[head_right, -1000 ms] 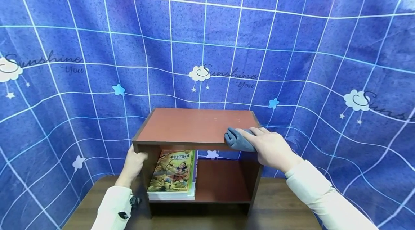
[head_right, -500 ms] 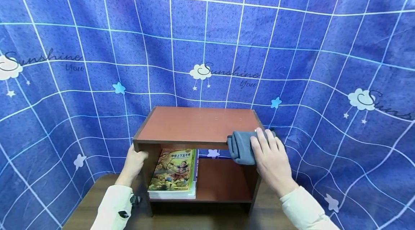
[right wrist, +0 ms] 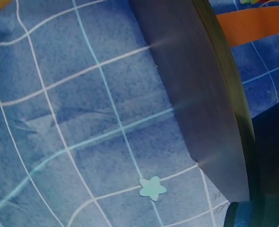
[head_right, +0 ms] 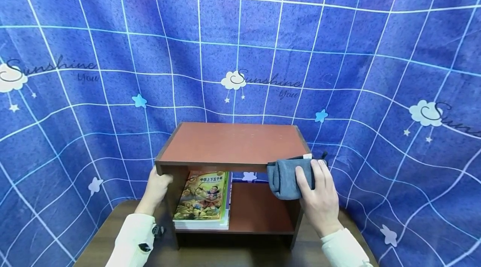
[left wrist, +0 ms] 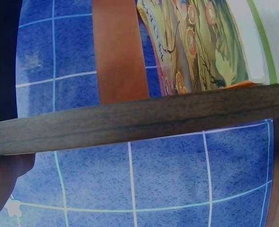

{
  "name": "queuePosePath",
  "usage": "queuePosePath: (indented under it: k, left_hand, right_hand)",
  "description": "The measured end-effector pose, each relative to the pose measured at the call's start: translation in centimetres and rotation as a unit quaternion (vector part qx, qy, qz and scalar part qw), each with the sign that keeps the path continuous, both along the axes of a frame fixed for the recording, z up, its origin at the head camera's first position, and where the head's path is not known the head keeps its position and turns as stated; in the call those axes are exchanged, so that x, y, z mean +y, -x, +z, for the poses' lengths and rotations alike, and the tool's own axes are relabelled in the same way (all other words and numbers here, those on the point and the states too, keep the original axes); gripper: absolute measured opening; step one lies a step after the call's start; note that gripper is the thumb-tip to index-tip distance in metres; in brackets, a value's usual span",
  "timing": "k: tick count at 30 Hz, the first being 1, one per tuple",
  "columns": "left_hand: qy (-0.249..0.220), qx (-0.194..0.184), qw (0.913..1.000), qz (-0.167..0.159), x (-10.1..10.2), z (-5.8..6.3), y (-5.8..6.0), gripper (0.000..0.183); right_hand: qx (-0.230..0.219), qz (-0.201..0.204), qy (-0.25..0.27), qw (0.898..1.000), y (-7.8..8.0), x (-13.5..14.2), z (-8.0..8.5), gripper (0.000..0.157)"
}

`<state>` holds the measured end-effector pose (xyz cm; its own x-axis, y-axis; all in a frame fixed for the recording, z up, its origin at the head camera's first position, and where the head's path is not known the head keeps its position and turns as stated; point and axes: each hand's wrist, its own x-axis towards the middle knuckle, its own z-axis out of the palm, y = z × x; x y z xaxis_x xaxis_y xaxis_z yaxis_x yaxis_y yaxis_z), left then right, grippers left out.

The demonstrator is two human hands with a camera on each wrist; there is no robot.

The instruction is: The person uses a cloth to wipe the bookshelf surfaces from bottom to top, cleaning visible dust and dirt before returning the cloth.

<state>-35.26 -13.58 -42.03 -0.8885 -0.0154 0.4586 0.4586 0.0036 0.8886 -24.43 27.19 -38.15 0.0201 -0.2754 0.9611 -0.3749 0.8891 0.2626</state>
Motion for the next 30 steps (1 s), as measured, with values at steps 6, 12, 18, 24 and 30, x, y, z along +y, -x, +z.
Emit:
queuePosePath:
  k: [6, 12, 18, 24, 30]
  left_hand:
    - [0.005, -0.004, 1.0, -0.004, -0.2, -0.3, 0.3, 0.079]
    - [0.001, 0.0, 0.9999, -0.013, -0.3, -0.1, 0.5, 0.08]
    - [-0.01, -0.007, 0.9999, -0.006, -0.1, -0.1, 0.5, 0.075]
    - [-0.013, 0.001, 0.9999, 0.001, 0.1, 0.1, 0.2, 0.072]
    - [-0.01, -0.007, 0.9999, 0.0, 0.1, 0.1, 0.3, 0.074]
  right_hand:
    - [-0.003, -0.003, -0.014, 1.0, -0.1, 0.6, -3.9, 0.035]
    - [-0.058, -0.002, -0.014, 0.998, -0.4, 1.1, -9.9, 0.036]
    - [-0.108, 0.011, 0.028, 0.994, -0.6, 1.5, -14.6, 0.041]
    - [-0.149, 0.023, 0.046, 0.988, -0.8, 2.0, -18.2, 0.039]
    - [-0.232, 0.001, 0.051, 0.971, -1.8, 2.5, -21.5, 0.043]
